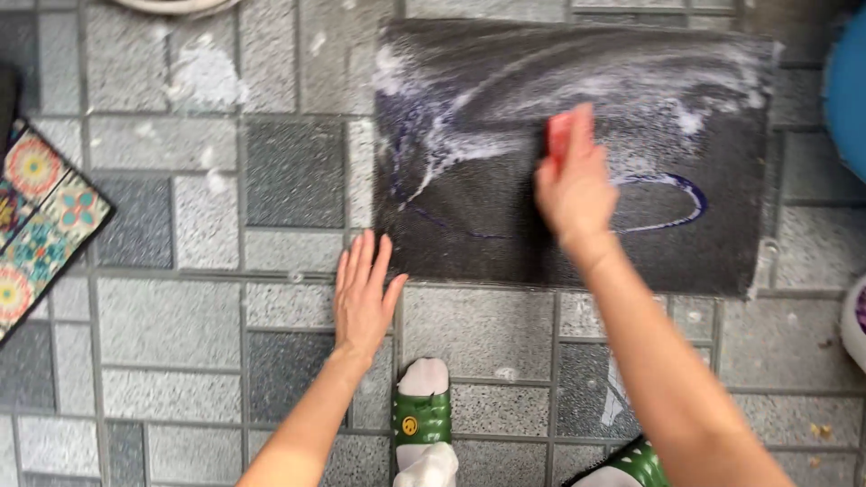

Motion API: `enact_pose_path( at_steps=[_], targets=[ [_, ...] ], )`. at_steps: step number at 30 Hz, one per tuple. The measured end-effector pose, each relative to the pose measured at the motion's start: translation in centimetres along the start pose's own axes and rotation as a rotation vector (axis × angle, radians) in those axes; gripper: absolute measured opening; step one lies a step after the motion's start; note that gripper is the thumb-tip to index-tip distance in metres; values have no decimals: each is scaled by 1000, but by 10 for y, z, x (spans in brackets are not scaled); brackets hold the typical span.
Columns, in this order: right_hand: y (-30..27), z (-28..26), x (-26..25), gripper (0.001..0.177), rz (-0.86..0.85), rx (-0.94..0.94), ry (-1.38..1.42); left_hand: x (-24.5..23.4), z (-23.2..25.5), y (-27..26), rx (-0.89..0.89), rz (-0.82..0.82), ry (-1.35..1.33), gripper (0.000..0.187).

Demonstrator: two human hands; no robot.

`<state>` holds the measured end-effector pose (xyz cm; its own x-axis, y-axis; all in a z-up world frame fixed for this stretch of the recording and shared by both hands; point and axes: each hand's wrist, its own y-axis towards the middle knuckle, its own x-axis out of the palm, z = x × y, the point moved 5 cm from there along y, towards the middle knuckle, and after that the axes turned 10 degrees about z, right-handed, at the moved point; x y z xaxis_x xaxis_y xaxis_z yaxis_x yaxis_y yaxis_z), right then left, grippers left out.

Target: Scrubbing and rinsing decorative floor mats using detergent and water.

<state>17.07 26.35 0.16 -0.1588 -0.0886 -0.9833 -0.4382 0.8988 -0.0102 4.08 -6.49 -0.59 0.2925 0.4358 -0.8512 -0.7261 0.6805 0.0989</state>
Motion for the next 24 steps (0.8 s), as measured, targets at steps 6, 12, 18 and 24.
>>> enact_pose_path(
  at_steps=[6,12,18,24],
  targets=[
    [-65,-117,6,91,-157,-486,59,4,-7,-18,128,19,95,57],
    [0,-116,23,83,-98,-508,21,0,-12,-43,116,38,-20,52],
    [-112,-153,17,80,-160,-787,83,-7,-9,-47,118,15,-26,56],
    [-71,-180,29,80,-248,-923,-7,-12,-8,-57,108,-37,-25,58]
  ],
)
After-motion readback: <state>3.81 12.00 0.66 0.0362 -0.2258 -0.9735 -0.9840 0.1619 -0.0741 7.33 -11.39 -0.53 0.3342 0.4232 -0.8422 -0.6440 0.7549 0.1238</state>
